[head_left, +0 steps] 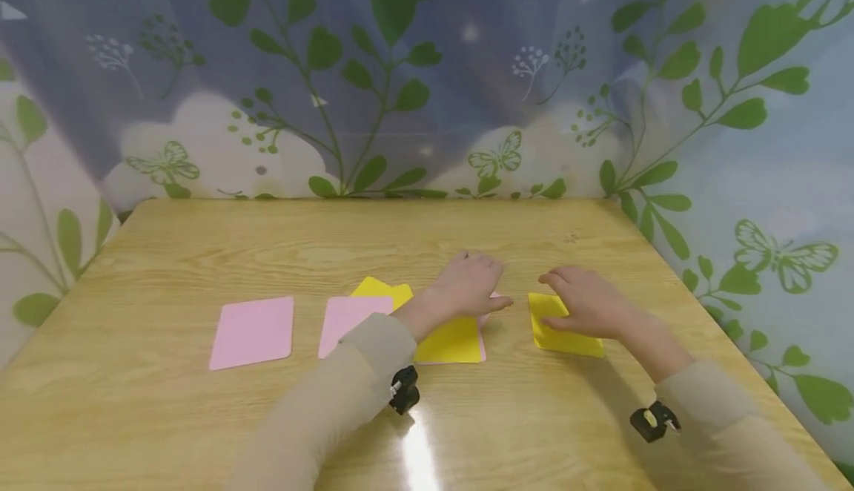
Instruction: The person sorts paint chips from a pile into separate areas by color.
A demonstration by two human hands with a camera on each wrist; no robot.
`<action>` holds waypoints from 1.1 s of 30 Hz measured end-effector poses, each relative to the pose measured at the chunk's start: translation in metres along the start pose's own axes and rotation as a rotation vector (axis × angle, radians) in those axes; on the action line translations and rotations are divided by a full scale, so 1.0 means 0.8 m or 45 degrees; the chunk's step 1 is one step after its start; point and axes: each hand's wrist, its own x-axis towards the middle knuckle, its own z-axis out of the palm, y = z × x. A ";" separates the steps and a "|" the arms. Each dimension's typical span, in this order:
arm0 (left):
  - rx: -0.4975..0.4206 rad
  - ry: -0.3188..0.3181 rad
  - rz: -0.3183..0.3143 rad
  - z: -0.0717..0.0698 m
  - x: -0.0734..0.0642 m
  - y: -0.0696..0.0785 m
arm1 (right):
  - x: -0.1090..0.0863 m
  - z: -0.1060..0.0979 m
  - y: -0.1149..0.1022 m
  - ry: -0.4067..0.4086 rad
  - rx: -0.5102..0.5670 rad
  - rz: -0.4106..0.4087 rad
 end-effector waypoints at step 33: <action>0.042 0.111 -0.041 0.023 -0.175 -0.135 | 0.126 0.005 -0.132 -0.020 0.030 -0.127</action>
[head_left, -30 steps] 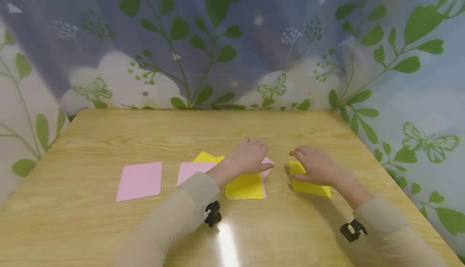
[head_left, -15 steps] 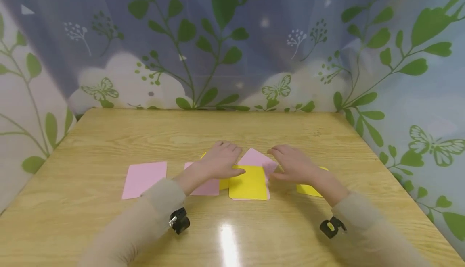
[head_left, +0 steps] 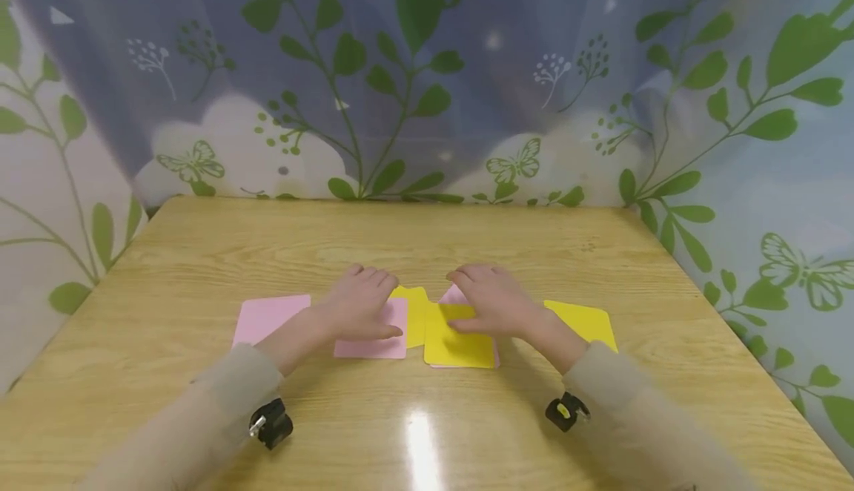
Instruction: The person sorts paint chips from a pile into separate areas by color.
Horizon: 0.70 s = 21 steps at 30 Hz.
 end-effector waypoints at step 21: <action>-0.070 -0.151 -0.004 0.007 -0.062 -0.039 | 0.066 0.019 -0.074 -0.296 0.039 -0.087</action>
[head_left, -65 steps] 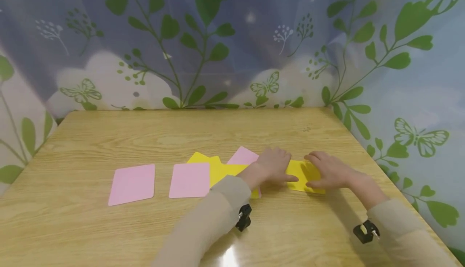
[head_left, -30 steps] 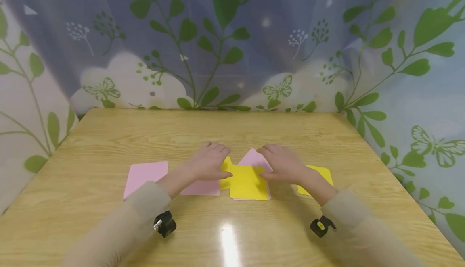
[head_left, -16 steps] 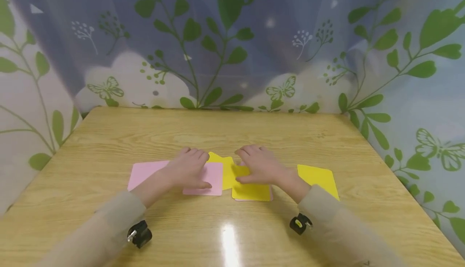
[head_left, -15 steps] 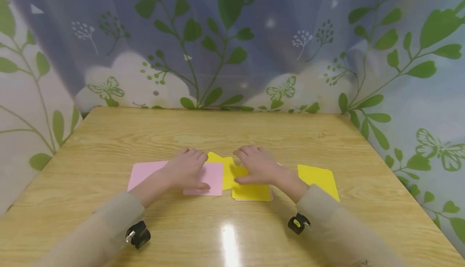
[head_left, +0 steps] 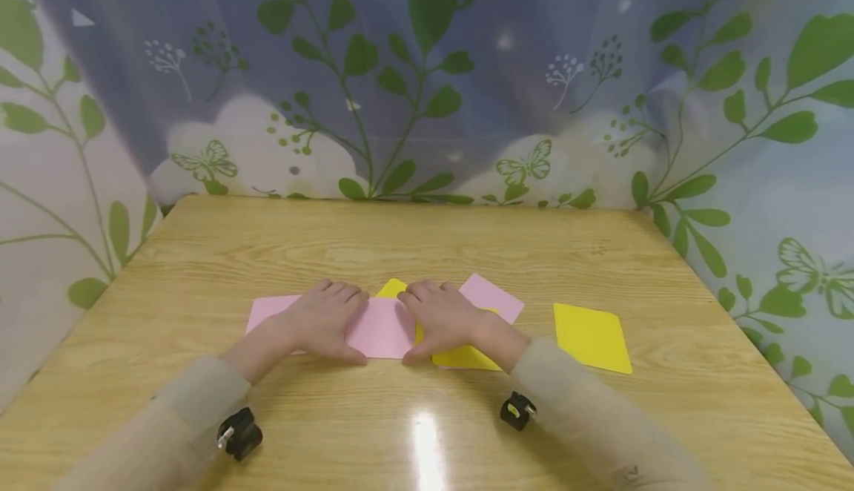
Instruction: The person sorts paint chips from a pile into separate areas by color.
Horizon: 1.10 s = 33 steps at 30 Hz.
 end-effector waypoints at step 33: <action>-0.006 0.004 0.035 0.004 0.004 -0.008 | 0.019 -0.006 -0.008 -0.100 0.186 -0.004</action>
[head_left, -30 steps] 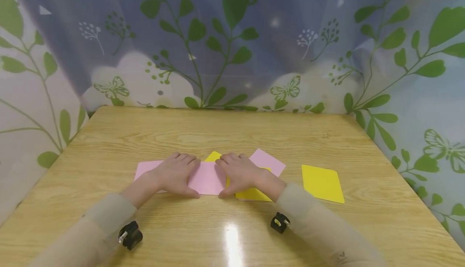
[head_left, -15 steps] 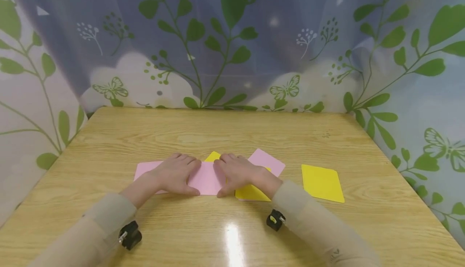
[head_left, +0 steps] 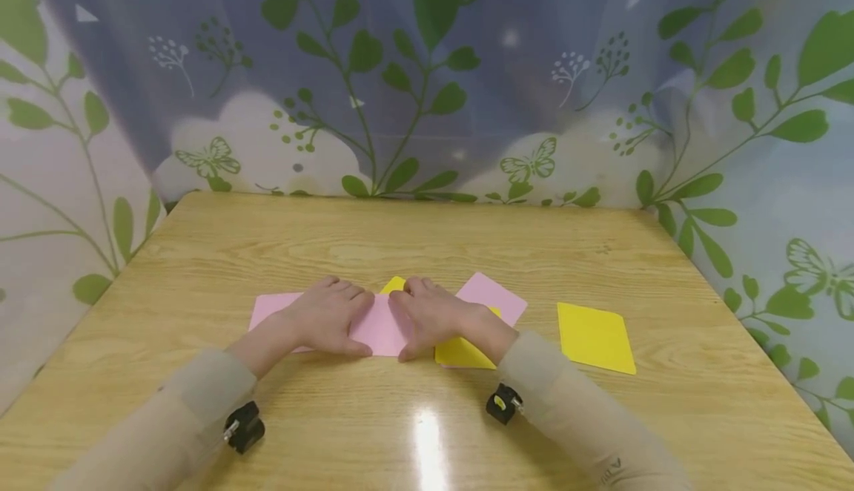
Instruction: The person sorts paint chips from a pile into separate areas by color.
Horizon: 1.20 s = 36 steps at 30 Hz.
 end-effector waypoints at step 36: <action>0.082 0.009 -0.026 0.004 0.001 -0.001 | -0.002 -0.003 -0.006 0.063 -0.306 -0.034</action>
